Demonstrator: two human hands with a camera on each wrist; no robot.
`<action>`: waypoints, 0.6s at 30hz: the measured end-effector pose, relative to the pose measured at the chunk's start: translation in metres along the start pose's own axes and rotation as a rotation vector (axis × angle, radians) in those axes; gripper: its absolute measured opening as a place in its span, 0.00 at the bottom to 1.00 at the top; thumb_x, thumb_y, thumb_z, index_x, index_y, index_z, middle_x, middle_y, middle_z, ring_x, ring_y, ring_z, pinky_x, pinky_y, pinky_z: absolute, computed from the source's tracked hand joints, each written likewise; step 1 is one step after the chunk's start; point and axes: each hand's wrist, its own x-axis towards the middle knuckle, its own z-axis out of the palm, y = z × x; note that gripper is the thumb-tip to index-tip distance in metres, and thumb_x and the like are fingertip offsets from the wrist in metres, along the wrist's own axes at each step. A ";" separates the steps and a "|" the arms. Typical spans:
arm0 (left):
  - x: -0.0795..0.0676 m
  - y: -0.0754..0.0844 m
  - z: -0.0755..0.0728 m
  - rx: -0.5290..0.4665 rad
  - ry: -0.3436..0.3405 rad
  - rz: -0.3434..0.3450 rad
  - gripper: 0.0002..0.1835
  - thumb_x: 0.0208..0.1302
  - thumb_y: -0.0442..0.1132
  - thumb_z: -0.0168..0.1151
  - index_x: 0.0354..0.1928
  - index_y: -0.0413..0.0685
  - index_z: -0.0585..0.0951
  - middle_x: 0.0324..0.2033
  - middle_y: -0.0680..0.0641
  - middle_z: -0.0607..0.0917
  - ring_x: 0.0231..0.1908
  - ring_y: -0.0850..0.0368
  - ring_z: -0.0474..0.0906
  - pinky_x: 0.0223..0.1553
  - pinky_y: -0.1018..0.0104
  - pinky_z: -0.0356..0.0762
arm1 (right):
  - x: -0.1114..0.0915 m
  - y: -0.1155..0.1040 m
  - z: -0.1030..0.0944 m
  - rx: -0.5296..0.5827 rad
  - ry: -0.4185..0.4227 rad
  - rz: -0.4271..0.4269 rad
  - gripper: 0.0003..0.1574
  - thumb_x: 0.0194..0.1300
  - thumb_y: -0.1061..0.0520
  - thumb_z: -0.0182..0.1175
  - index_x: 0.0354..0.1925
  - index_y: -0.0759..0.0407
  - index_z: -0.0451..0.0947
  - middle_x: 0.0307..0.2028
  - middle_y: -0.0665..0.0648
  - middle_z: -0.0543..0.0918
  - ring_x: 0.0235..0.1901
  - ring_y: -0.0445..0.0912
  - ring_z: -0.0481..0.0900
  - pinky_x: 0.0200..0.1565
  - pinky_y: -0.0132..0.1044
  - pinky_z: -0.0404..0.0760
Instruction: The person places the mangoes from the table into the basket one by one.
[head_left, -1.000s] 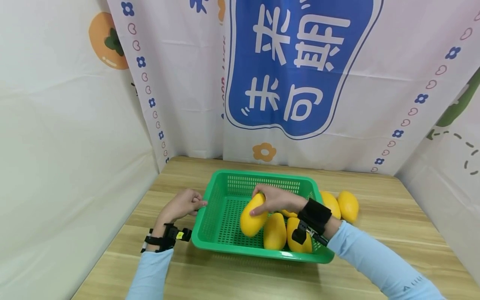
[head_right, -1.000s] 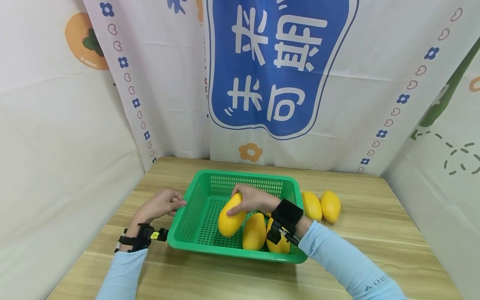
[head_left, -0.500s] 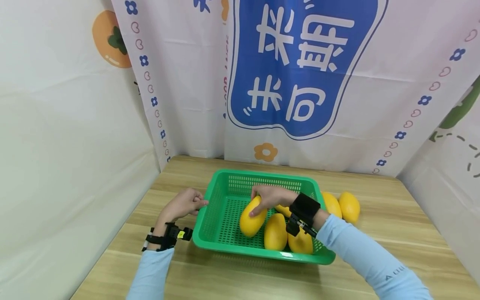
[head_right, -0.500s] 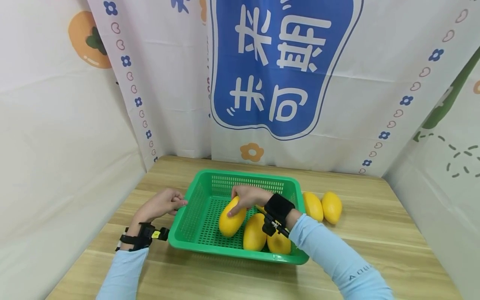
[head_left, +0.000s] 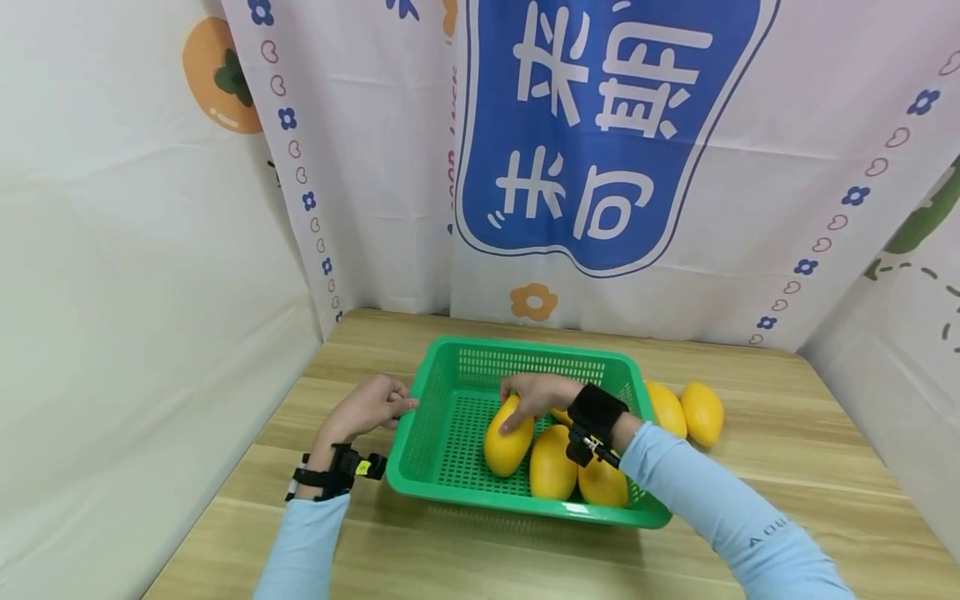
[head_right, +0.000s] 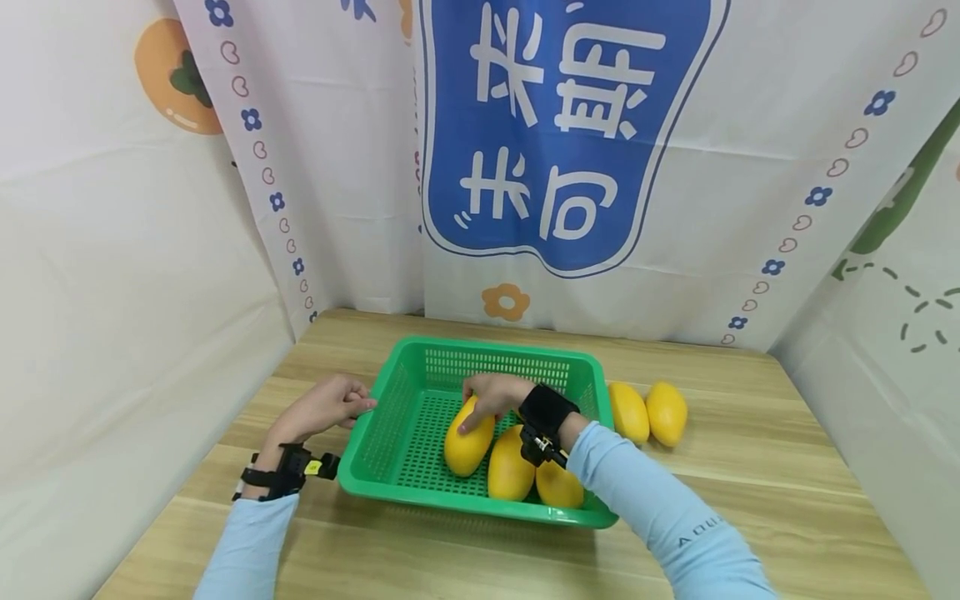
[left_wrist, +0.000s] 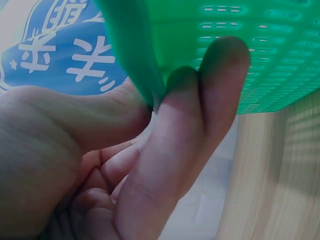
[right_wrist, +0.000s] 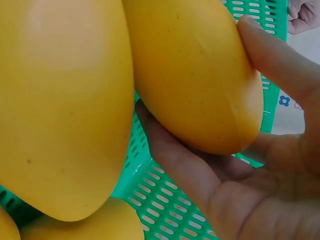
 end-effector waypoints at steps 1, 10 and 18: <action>0.000 -0.001 0.000 0.001 0.002 0.001 0.18 0.67 0.36 0.58 0.18 0.46 0.68 0.15 0.54 0.65 0.19 0.55 0.74 0.33 0.46 0.83 | 0.000 0.000 0.001 -0.002 -0.001 0.001 0.27 0.56 0.50 0.70 0.49 0.56 0.71 0.40 0.55 0.74 0.31 0.46 0.70 0.34 0.38 0.75; 0.000 -0.001 0.001 0.011 0.004 0.010 0.19 0.68 0.36 0.58 0.18 0.47 0.68 0.14 0.55 0.64 0.20 0.53 0.75 0.32 0.50 0.84 | 0.001 0.003 0.006 -0.029 -0.037 0.014 0.27 0.58 0.49 0.68 0.52 0.57 0.75 0.49 0.56 0.76 0.40 0.48 0.73 0.44 0.44 0.77; -0.001 -0.001 0.000 0.008 0.008 0.003 0.19 0.67 0.36 0.58 0.18 0.47 0.67 0.14 0.54 0.65 0.20 0.55 0.75 0.32 0.53 0.84 | 0.002 0.006 0.011 -0.136 -0.074 -0.050 0.23 0.61 0.51 0.66 0.53 0.56 0.78 0.54 0.56 0.78 0.51 0.51 0.74 0.54 0.47 0.75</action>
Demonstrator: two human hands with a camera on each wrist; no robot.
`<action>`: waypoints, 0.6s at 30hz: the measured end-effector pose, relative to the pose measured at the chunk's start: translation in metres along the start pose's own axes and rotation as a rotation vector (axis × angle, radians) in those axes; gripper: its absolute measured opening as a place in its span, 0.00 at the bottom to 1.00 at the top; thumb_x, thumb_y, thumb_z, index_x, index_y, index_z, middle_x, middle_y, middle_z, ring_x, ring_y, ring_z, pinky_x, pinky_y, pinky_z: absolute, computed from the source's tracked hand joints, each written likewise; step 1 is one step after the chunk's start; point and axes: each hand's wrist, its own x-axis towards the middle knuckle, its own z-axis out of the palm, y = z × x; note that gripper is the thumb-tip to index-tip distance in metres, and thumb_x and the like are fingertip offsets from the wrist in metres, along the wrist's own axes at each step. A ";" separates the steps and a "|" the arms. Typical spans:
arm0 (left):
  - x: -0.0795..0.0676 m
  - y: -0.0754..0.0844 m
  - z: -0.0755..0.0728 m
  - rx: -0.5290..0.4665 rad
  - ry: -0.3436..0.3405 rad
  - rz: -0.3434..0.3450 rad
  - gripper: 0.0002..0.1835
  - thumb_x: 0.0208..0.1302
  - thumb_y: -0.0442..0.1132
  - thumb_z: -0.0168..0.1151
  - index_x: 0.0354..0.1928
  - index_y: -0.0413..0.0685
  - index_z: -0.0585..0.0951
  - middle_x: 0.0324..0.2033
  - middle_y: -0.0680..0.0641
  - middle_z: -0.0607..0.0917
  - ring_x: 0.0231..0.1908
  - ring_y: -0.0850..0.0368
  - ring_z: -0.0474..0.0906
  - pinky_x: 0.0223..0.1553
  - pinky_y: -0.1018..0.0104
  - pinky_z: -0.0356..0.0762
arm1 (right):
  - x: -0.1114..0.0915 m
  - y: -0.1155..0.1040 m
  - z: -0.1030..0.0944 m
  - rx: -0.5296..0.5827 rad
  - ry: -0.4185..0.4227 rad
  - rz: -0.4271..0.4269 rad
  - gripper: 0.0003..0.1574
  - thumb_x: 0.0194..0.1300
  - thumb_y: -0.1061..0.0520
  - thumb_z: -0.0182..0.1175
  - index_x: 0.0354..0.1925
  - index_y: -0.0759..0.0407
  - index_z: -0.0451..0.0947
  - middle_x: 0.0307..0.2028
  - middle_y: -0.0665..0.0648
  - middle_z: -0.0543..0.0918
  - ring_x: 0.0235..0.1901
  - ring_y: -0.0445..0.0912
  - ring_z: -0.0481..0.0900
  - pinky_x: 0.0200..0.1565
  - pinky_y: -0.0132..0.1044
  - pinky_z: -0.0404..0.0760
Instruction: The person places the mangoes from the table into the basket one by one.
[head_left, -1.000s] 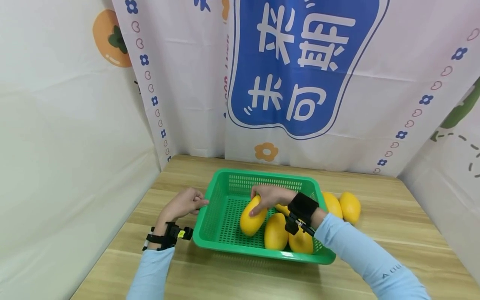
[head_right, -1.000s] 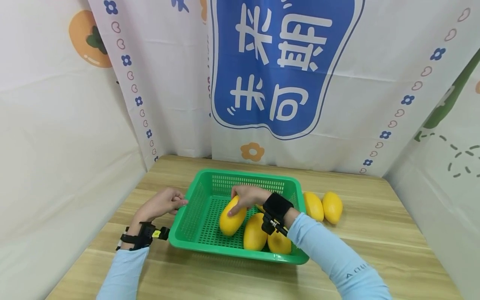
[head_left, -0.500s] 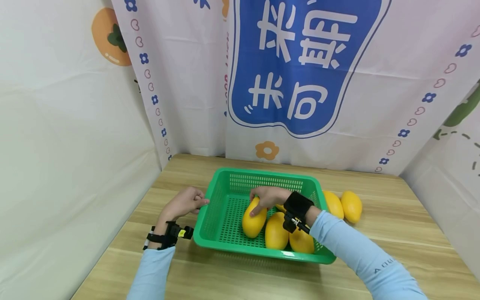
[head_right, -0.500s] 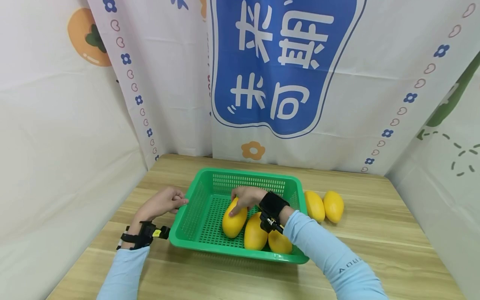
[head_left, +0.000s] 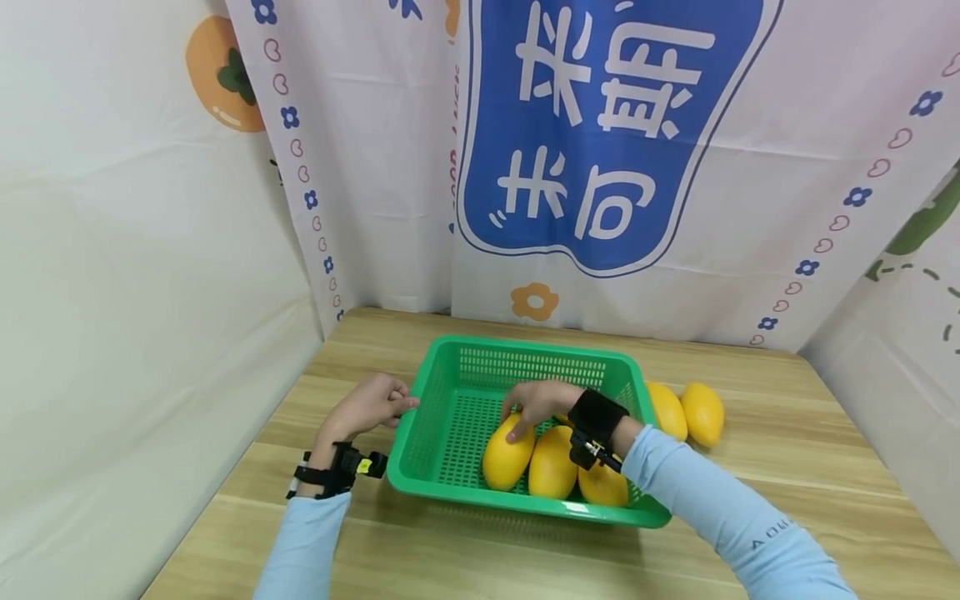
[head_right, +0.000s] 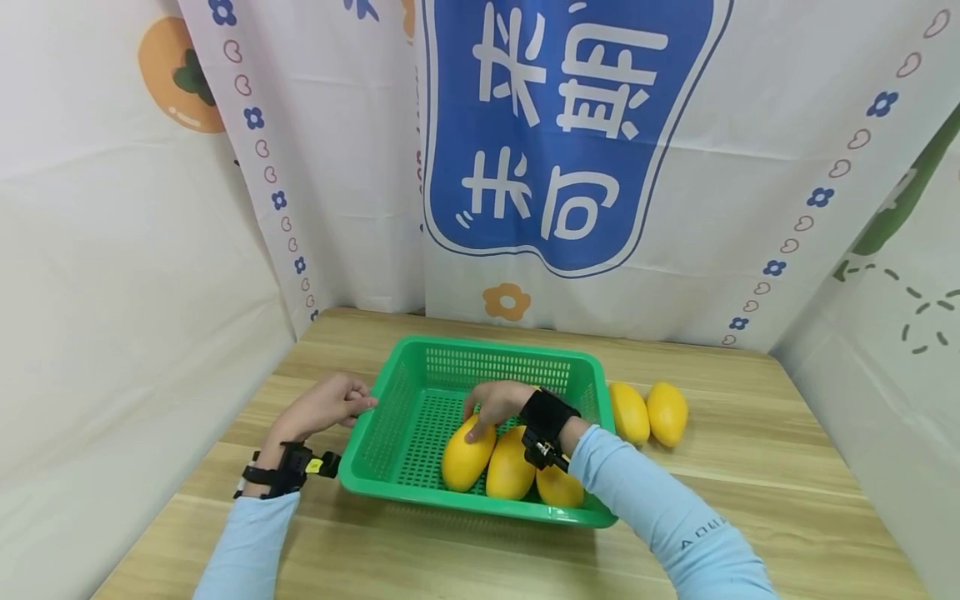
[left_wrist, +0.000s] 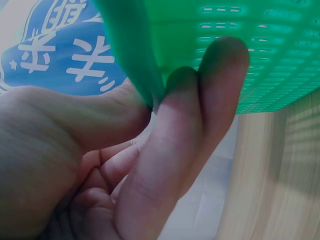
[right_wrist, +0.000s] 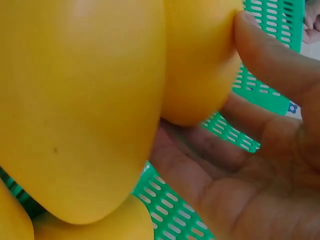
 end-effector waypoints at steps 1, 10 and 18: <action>0.000 0.000 0.000 0.000 -0.001 0.000 0.19 0.67 0.36 0.58 0.18 0.47 0.68 0.14 0.54 0.65 0.20 0.56 0.75 0.32 0.53 0.84 | 0.000 -0.001 0.001 -0.014 -0.013 -0.012 0.23 0.62 0.52 0.65 0.54 0.57 0.78 0.55 0.56 0.78 0.53 0.51 0.74 0.56 0.47 0.75; 0.000 0.001 -0.002 0.003 0.005 -0.005 0.17 0.68 0.36 0.58 0.19 0.45 0.69 0.15 0.54 0.66 0.21 0.57 0.76 0.32 0.57 0.84 | -0.006 -0.007 -0.002 -0.044 -0.062 -0.047 0.24 0.65 0.53 0.62 0.58 0.57 0.75 0.59 0.59 0.76 0.60 0.54 0.70 0.61 0.50 0.72; -0.001 0.002 -0.002 -0.006 -0.011 0.002 0.17 0.68 0.36 0.57 0.19 0.46 0.69 0.15 0.54 0.66 0.22 0.50 0.77 0.35 0.50 0.84 | -0.040 0.004 -0.016 0.026 0.057 -0.071 0.26 0.65 0.49 0.62 0.60 0.51 0.72 0.59 0.63 0.74 0.59 0.56 0.71 0.55 0.53 0.74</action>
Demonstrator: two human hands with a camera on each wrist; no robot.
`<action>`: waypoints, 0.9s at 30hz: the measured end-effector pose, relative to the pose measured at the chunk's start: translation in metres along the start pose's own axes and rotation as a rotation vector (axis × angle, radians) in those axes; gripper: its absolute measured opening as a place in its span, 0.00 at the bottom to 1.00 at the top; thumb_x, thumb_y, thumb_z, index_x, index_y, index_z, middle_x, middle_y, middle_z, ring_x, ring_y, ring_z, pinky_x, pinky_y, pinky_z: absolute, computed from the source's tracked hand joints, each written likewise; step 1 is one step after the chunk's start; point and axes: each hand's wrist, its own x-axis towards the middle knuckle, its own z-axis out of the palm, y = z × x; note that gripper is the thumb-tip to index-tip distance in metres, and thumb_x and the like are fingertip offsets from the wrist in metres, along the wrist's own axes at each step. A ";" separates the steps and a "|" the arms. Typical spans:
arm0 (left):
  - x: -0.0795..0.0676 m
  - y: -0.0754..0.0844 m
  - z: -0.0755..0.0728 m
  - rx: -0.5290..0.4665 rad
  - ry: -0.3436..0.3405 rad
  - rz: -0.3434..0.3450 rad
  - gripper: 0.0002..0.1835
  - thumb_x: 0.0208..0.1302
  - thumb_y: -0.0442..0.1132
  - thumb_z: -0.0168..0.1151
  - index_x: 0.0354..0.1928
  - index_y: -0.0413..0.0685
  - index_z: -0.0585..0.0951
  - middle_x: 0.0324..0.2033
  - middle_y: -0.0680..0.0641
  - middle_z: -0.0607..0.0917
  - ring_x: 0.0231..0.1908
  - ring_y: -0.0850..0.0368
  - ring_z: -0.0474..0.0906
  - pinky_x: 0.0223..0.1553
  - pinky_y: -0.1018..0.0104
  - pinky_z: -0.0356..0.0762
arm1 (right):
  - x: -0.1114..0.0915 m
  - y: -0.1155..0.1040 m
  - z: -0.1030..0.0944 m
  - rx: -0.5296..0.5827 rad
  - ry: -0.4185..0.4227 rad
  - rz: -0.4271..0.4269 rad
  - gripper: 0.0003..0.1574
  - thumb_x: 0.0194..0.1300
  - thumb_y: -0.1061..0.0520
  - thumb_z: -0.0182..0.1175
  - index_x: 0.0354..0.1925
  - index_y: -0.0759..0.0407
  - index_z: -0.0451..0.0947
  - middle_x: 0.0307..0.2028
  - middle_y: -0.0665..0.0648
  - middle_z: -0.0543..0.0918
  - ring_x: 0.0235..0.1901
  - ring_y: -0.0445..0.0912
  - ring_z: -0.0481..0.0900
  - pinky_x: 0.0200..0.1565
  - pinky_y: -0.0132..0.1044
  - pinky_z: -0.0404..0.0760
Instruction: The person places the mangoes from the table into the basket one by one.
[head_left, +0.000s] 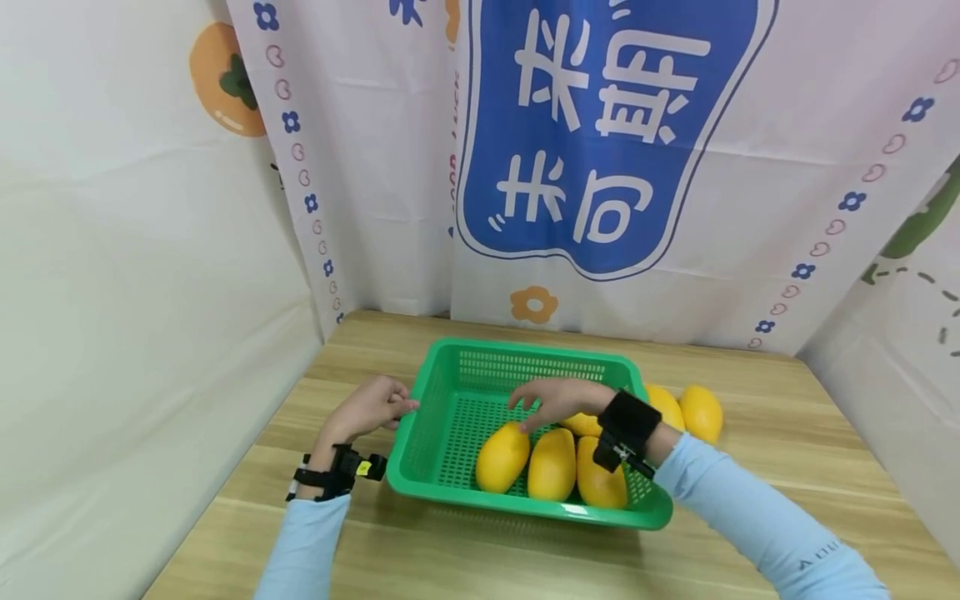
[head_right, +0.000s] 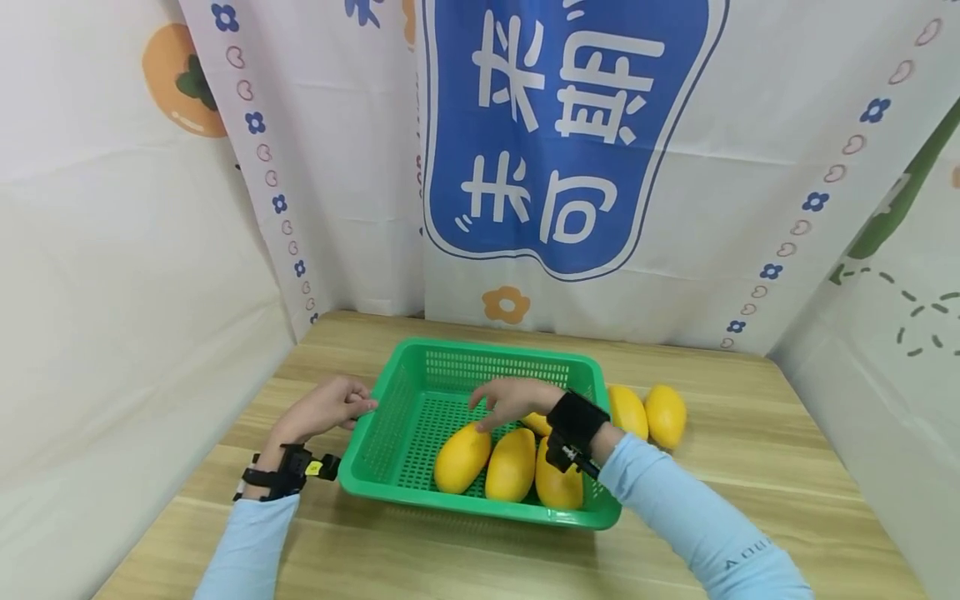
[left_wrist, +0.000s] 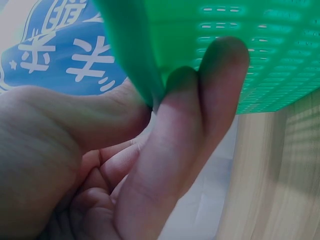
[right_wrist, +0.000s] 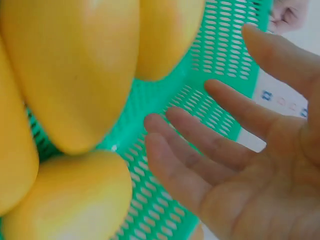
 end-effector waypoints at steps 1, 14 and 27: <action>0.000 0.000 0.000 -0.003 0.002 -0.004 0.17 0.68 0.36 0.57 0.19 0.46 0.69 0.15 0.54 0.65 0.22 0.50 0.77 0.35 0.49 0.84 | -0.006 0.001 -0.003 0.022 0.018 -0.014 0.25 0.65 0.49 0.61 0.60 0.51 0.72 0.59 0.63 0.74 0.58 0.57 0.71 0.55 0.52 0.75; 0.000 -0.004 -0.002 0.000 0.007 -0.002 0.17 0.68 0.37 0.58 0.20 0.45 0.69 0.15 0.54 0.65 0.22 0.48 0.76 0.34 0.48 0.83 | -0.087 0.036 -0.022 0.181 0.286 -0.085 0.26 0.69 0.53 0.57 0.61 0.60 0.68 0.58 0.70 0.74 0.56 0.60 0.74 0.56 0.49 0.76; -0.001 0.002 0.000 0.002 -0.001 -0.020 0.18 0.68 0.35 0.57 0.18 0.47 0.67 0.15 0.54 0.65 0.20 0.53 0.74 0.31 0.54 0.82 | -0.149 0.085 -0.034 0.210 0.478 0.031 0.28 0.70 0.52 0.56 0.61 0.66 0.67 0.57 0.73 0.74 0.54 0.63 0.75 0.53 0.58 0.78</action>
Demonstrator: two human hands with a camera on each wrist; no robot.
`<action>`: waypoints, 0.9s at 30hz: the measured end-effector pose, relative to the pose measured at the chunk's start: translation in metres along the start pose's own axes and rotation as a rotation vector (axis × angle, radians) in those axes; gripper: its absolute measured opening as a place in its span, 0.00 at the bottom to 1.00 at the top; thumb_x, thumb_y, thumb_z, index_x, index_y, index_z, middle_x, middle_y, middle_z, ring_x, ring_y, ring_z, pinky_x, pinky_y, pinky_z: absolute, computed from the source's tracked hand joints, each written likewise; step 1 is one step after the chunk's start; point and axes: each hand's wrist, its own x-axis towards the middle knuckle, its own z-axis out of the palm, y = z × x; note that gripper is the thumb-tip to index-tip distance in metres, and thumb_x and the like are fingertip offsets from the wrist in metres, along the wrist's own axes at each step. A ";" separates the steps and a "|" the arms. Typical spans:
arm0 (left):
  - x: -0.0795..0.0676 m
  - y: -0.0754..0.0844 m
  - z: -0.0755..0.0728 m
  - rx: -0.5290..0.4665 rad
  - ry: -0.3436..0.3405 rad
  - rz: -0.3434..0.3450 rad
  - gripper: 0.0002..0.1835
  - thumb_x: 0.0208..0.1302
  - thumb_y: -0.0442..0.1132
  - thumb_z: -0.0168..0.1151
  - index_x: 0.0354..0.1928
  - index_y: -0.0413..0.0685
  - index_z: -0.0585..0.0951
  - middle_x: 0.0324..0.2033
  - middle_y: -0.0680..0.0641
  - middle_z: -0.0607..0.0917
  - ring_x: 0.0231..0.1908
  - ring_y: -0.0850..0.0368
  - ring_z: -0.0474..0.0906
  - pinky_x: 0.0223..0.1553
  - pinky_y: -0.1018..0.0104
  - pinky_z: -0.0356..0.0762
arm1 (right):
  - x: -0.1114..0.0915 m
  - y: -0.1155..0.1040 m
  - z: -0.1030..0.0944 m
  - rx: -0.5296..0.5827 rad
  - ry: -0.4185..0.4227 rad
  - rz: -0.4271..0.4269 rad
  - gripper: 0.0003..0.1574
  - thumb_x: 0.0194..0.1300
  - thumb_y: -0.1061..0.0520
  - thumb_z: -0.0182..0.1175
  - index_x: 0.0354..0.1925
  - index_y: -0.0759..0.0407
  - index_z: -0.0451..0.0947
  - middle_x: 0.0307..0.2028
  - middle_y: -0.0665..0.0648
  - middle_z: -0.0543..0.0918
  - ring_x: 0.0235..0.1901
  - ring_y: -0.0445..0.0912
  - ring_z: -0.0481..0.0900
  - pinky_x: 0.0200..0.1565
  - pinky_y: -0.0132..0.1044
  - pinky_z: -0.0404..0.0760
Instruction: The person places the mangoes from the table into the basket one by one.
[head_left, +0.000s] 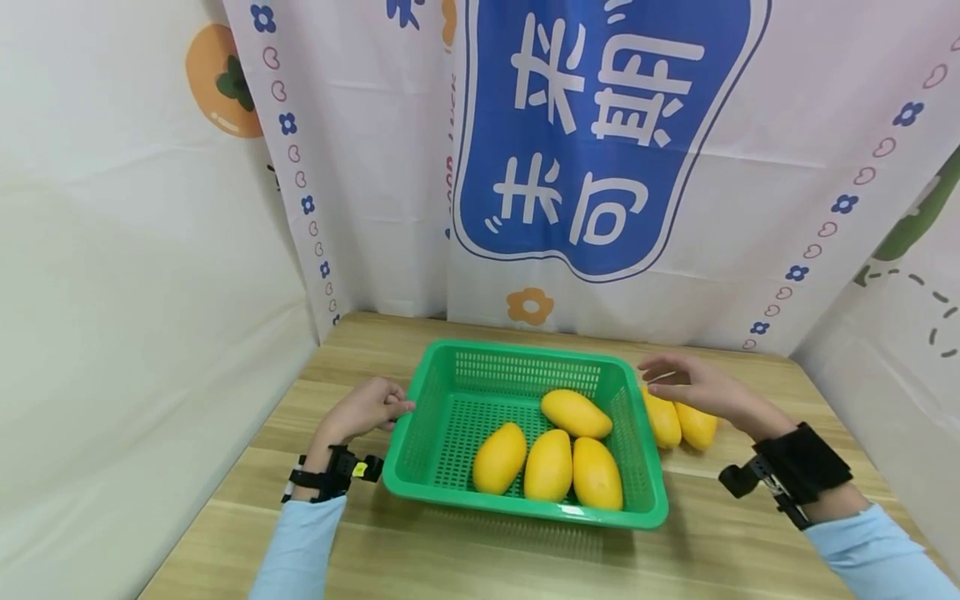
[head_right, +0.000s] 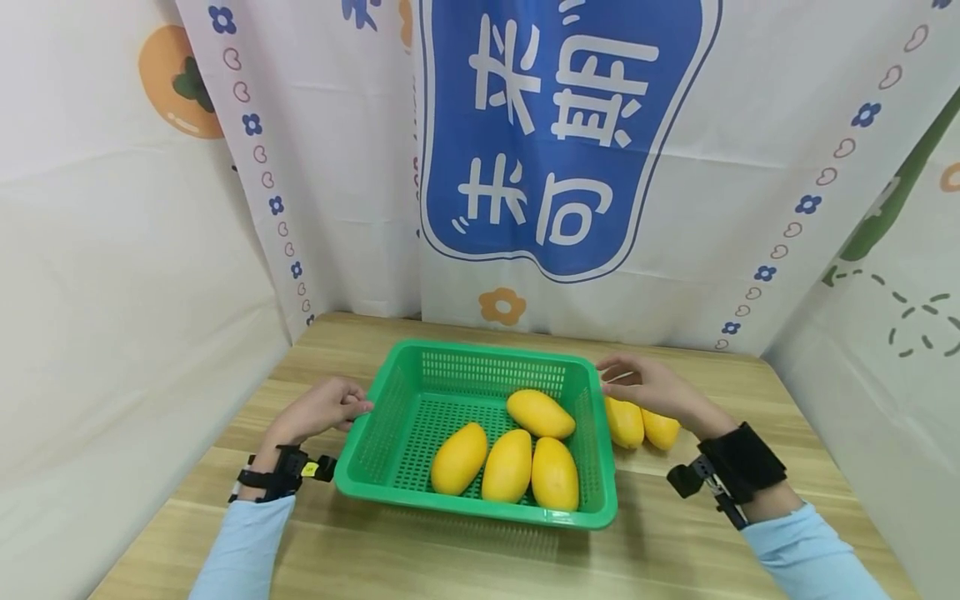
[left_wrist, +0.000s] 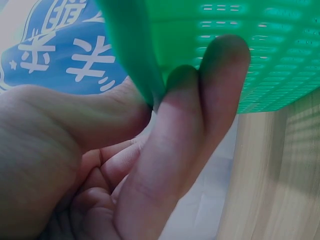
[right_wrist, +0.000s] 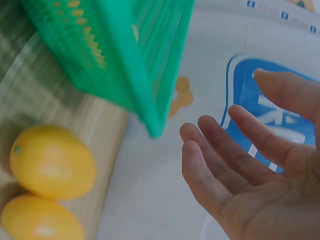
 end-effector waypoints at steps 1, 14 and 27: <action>0.000 0.000 0.000 0.002 -0.001 0.001 0.19 0.68 0.35 0.57 0.18 0.47 0.67 0.14 0.54 0.65 0.20 0.53 0.74 0.31 0.55 0.82 | -0.002 0.004 -0.002 -0.005 0.008 0.000 0.28 0.70 0.52 0.56 0.61 0.67 0.66 0.57 0.74 0.74 0.53 0.63 0.75 0.53 0.58 0.78; 0.000 -0.001 0.000 0.000 0.003 0.012 0.20 0.68 0.36 0.57 0.18 0.48 0.65 0.14 0.54 0.64 0.20 0.53 0.74 0.34 0.47 0.83 | -0.018 0.061 -0.020 -0.094 0.071 0.174 0.30 0.70 0.51 0.55 0.59 0.72 0.65 0.56 0.79 0.72 0.52 0.68 0.74 0.49 0.60 0.79; 0.000 -0.002 0.000 0.003 0.012 -0.002 0.16 0.68 0.36 0.58 0.21 0.44 0.70 0.17 0.53 0.67 0.23 0.53 0.78 0.36 0.49 0.85 | -0.016 0.098 -0.022 -0.113 0.068 0.311 0.33 0.68 0.51 0.57 0.59 0.75 0.64 0.52 0.82 0.73 0.49 0.68 0.75 0.46 0.57 0.80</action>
